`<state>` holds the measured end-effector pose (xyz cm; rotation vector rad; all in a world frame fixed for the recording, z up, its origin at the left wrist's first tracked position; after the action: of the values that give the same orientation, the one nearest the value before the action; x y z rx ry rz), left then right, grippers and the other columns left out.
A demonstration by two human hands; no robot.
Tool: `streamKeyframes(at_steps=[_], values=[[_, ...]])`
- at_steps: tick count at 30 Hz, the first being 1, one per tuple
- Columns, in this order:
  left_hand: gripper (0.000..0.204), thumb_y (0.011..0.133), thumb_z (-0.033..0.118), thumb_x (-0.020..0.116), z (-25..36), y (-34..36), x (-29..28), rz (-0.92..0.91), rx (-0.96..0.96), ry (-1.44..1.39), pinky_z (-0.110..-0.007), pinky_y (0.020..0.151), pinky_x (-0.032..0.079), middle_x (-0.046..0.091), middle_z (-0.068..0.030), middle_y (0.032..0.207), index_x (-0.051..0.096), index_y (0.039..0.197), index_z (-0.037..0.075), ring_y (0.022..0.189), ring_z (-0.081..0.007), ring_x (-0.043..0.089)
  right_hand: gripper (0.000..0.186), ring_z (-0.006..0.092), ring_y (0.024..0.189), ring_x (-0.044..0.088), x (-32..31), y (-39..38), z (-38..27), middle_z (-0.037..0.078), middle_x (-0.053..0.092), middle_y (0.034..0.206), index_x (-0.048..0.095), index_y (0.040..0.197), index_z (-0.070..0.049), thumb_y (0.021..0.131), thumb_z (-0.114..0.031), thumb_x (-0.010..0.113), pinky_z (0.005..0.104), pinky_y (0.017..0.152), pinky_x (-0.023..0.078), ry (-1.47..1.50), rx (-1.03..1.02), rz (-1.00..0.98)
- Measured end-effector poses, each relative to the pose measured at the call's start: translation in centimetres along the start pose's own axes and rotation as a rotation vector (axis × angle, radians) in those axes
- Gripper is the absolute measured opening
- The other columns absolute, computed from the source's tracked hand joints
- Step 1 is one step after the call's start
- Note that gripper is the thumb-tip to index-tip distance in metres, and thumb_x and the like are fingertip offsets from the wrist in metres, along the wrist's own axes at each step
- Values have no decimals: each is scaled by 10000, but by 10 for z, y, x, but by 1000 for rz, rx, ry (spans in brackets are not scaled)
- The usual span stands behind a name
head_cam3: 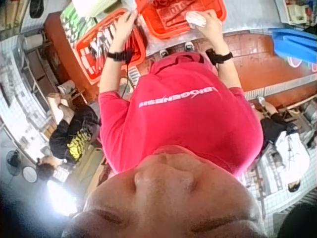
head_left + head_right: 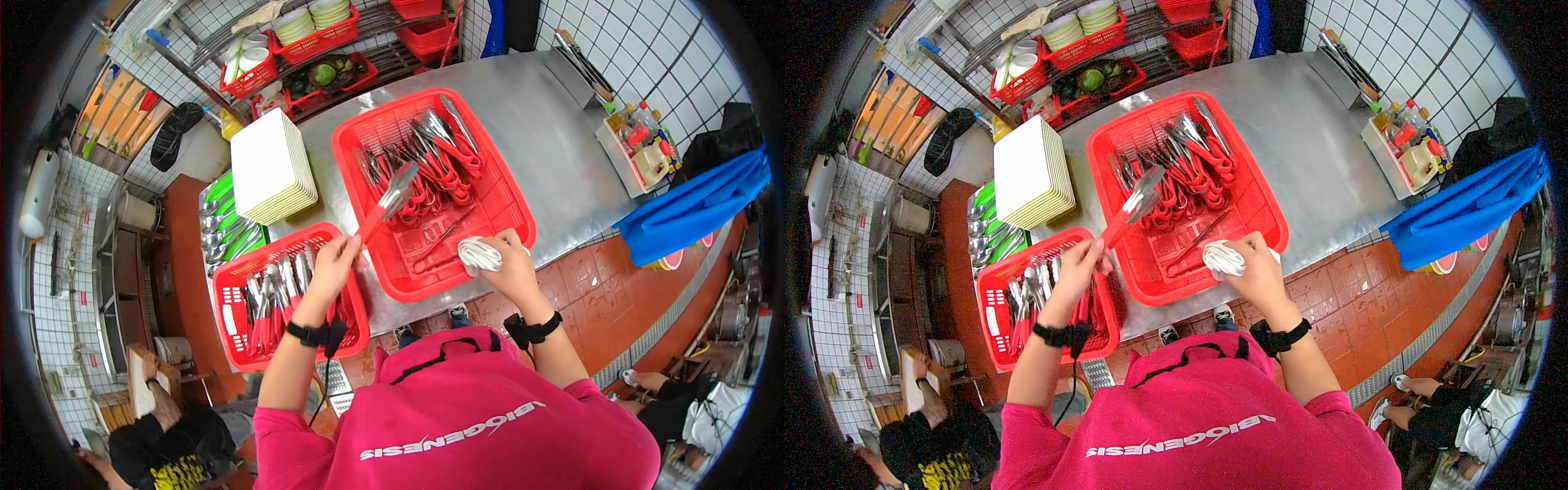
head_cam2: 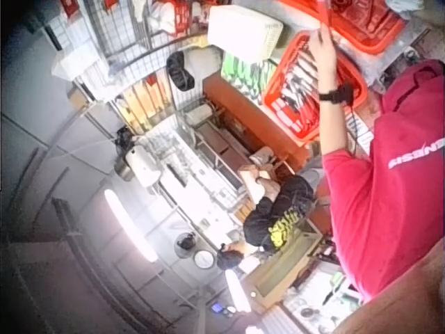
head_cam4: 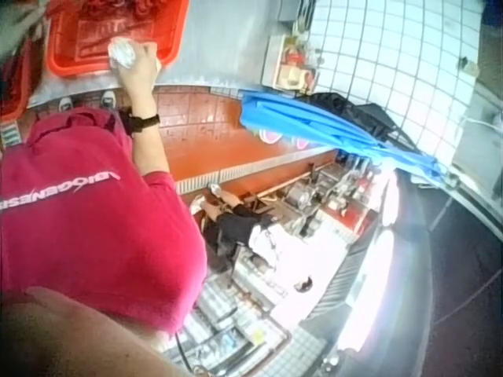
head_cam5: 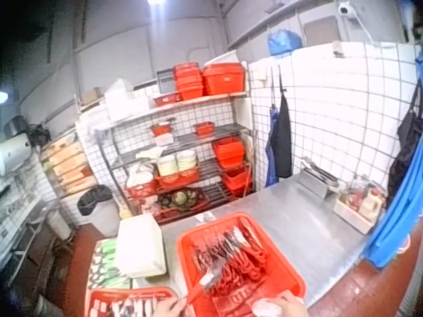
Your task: Clean individual pairs of tongs with a white cloth and place them from one red basket into another.
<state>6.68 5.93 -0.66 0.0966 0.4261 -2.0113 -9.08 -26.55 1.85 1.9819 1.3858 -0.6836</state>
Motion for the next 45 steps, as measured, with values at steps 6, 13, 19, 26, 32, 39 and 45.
streamKeyframes(at_steps=[6,13,19,26,32,39,45], values=[[316,1133,250,570,-3,-80,14,41,66,108,-269,710,531,738,-56,813,708,1112,-34,744,-99,664,527,309,1016,706,-12,15,-45,103,635,1122,749,1249,-81,739,-89,883,409,859,587,191,-66,90],[263,1126,195,560,13,-116,45,-1,161,318,-304,745,534,737,-71,813,700,1110,-27,771,-129,683,559,324,1017,706,36,14,-128,80,617,1168,731,1266,-188,732,-141,890,435,830,599,121,-268,-116],[243,1094,206,608,18,-139,27,87,308,389,-381,777,546,741,-117,835,704,1053,-13,822,-261,720,514,337,1022,707,9,41,-88,86,623,1172,748,1231,-160,737,-141,892,455,839,596,54,-134,60],[354,1169,271,478,-14,-142,22,-32,57,-238,-314,885,528,716,-65,842,656,1115,-30,849,-140,685,504,349,1007,711,-23,48,-58,92,634,1150,760,1230,-140,740,-105,871,453,842,593,15,-53,190],[352,1166,272,485,5,-134,33,-108,48,-304,-307,867,534,717,-69,849,657,1117,-31,843,-135,687,503,367,1046,714,39,7,-114,122,648,1201,746,1245,-197,755,-125,836,480,885,605,39,-258,-74],[350,1161,270,487,4,-148,21,-142,95,-186,-311,809,549,718,-77,853,660,1116,-31,815,-143,694,450,386,1019,703,32,22,-80,124,637,1188,755,1230,-166,792,-194,853,488,850,594,-45,-108,-28],[390,1168,341,454,-4,-153,14,-97,69,-405,-335,792,562,699,-91,814,624,1047,11,761,-177,683,440,341,1004,710,-13,42,-35,90,644,1147,771,1220,-159,788,-156,855,457,836,588,-140,-5,110]])
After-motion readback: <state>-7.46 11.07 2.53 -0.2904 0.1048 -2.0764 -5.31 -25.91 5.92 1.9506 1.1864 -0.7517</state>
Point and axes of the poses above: each hand's wrist, its own y-axis towards the middle knuckle, its own x-axis out of the palm, z = x × y, the point moved 9 cm from there along y, towards the middle knuckle
